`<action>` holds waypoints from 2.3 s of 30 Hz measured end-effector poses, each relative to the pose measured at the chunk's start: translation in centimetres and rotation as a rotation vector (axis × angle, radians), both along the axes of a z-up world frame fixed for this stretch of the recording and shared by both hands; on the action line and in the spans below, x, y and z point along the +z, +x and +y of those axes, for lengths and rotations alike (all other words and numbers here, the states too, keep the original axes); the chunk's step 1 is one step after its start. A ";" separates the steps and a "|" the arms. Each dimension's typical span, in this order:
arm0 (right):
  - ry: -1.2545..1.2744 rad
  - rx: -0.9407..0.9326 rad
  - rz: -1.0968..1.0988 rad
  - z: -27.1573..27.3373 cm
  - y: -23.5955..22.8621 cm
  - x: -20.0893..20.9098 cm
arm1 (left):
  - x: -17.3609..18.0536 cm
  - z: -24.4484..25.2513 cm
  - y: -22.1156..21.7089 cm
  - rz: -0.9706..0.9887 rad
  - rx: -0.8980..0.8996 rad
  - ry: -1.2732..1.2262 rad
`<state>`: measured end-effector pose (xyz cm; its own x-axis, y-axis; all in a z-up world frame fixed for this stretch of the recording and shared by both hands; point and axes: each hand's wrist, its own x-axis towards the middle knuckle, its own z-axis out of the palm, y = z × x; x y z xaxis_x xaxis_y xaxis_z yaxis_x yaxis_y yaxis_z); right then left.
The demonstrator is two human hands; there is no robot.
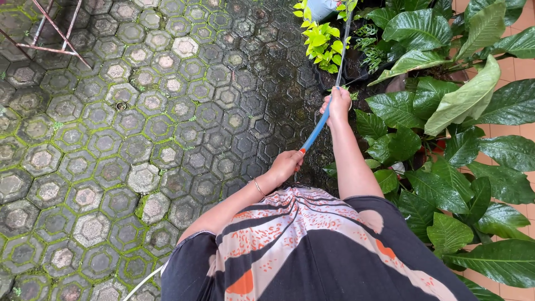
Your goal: Watering various potted plants in a backyard using a garden hose.
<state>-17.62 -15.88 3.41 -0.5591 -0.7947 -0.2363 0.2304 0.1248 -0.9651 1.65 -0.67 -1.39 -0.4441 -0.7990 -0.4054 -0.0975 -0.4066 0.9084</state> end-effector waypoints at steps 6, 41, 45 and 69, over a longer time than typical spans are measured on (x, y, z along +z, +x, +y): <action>-0.004 0.004 0.005 -0.9 0.2 -1.4 | -1.0 -0.5 0.3 0.015 -0.007 0.007; 0.052 0.048 -0.021 -12.2 2.9 -4.1 | -2.2 -10.6 2.3 0.036 0.055 0.120; 0.076 0.040 -0.010 -14.3 2.6 -5.8 | -5.4 -12.9 1.3 0.078 0.069 0.170; 0.081 0.050 -0.061 -18.1 2.8 -5.8 | -6.0 -16.4 0.9 -0.040 0.089 0.141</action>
<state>-14.84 -33.95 -2.40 -0.5019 -0.7982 -0.3332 0.2802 0.2145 -0.9357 2.52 -17.04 -7.39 -0.3554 -0.7683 -0.5323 -0.0908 -0.5384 0.8378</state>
